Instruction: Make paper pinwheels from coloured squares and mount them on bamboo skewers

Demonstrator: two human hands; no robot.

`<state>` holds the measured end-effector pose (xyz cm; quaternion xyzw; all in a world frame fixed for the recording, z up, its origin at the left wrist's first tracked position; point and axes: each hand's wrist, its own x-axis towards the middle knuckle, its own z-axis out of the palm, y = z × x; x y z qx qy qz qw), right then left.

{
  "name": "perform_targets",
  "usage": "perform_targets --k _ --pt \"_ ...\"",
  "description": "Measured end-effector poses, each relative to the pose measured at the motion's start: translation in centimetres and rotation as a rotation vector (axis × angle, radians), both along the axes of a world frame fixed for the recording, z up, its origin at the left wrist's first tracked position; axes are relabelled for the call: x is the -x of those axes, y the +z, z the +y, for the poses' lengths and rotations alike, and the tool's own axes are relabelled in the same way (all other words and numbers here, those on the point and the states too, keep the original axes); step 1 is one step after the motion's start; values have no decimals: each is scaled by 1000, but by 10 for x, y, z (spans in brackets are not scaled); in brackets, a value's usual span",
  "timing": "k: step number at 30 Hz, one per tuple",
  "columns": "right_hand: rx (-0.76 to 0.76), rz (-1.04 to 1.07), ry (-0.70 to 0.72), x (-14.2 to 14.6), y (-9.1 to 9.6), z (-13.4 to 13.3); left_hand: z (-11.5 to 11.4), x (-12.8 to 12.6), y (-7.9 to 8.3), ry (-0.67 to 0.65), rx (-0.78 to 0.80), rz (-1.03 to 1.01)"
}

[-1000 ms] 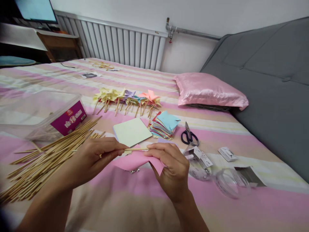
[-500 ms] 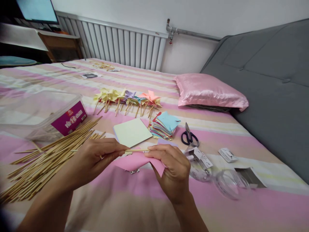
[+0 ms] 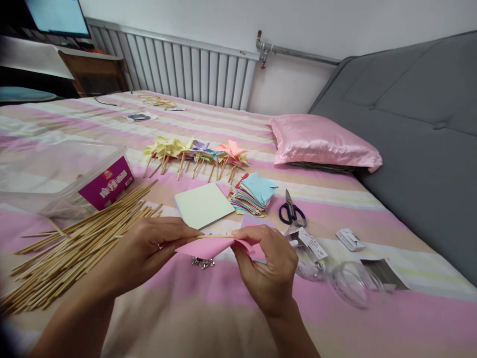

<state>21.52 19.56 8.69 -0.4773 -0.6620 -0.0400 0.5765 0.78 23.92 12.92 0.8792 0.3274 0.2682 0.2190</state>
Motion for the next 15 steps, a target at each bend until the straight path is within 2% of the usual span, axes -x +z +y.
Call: perform_targets --k 5,9,12,15 --pt "27 69 -30 -1 -1 4 2 -8 -1 -6 116 -50" --pt "158 240 -95 -4 -1 11 8 -12 -6 56 153 18" --pt "271 419 11 -8 -1 14 14 -7 -10 57 186 35" --pt "292 506 68 -13 1 17 20 0 -13 69 231 17"
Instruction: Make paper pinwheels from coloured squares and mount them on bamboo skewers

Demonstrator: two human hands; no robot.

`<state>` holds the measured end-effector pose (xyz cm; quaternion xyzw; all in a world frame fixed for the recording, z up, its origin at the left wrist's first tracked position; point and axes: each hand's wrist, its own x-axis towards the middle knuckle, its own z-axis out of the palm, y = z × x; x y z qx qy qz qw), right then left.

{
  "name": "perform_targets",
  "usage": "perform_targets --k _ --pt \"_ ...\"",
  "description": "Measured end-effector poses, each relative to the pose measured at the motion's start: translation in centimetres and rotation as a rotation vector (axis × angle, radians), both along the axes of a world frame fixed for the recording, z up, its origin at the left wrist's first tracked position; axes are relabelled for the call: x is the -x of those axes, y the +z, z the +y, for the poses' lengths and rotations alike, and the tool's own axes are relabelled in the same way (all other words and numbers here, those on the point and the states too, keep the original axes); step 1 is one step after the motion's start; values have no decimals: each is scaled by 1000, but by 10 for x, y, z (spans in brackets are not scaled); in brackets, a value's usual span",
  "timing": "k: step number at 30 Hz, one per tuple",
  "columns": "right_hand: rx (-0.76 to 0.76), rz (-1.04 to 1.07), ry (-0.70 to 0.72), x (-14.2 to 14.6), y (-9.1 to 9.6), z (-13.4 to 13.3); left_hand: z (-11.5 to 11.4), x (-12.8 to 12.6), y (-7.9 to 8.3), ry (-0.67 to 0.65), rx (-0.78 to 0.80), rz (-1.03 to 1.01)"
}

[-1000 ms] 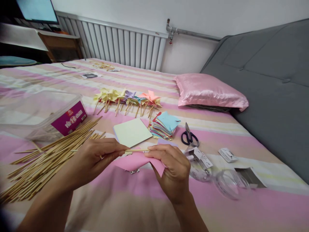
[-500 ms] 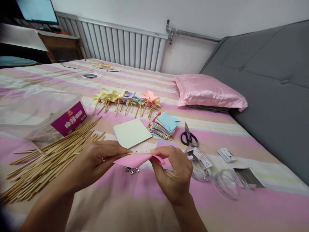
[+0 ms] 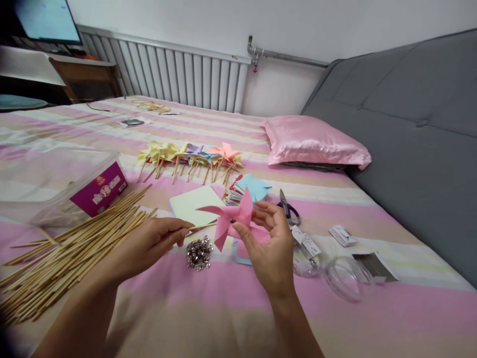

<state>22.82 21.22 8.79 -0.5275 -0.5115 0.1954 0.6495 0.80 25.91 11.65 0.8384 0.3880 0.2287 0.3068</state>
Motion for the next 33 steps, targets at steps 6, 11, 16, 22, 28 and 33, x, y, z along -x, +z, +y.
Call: perform_targets --k 6,11,16,22,28,33 --pt "-104 199 -75 -4 1 5 1 -20 -15 188 310 -414" --pt "-58 359 -141 -6 -1 10 -23 -65 -28 227 658 -754" --pt "22 383 -77 -7 -3 11 -40 -86 -34 249 667 -777" --pt "7 277 -98 -7 -1 9 -38 -86 -38 248 658 -742" --pt "58 216 -69 -4 -3 9 -39 -89 -39 260 656 -722" --pt "80 189 27 3 1 6 -40 -90 -38 291 642 -730"
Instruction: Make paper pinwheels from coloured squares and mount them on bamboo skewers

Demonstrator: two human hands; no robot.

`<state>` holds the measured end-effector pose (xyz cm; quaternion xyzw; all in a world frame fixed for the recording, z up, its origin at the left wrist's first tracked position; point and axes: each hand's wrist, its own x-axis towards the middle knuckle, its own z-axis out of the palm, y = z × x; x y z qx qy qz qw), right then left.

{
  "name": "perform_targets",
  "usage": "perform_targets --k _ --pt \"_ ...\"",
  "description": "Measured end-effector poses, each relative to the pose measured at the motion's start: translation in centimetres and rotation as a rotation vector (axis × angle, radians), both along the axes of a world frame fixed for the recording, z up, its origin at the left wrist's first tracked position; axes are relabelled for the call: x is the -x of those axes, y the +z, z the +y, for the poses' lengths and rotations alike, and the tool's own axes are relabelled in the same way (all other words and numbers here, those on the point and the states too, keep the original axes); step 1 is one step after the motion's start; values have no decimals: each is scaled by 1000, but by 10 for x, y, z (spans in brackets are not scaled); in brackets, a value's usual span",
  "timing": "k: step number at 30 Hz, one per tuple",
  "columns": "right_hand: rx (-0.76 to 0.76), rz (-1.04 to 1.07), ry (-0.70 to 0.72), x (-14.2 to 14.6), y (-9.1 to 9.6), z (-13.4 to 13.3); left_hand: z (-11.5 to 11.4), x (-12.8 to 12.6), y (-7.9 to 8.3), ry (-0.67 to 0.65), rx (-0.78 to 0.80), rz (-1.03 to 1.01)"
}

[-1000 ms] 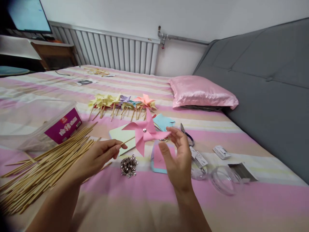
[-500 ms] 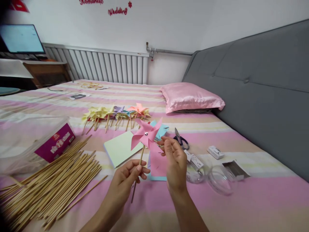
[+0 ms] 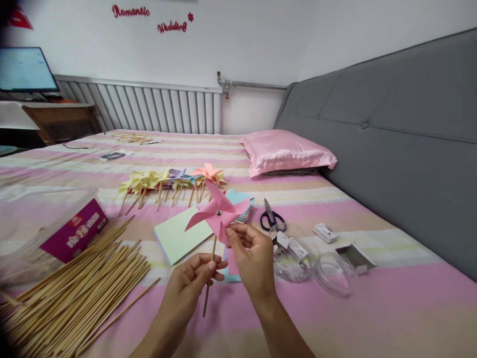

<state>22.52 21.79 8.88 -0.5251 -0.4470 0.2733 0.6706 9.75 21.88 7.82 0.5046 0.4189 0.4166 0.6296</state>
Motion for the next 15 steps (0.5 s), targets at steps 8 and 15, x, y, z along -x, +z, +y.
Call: perform_targets --k 8,15 --pt "135 11 59 0 -2 2 9 7 -2 78 -6 5" --pt "389 -135 589 27 -10 -8 21 22 -1 336 -29 -97"
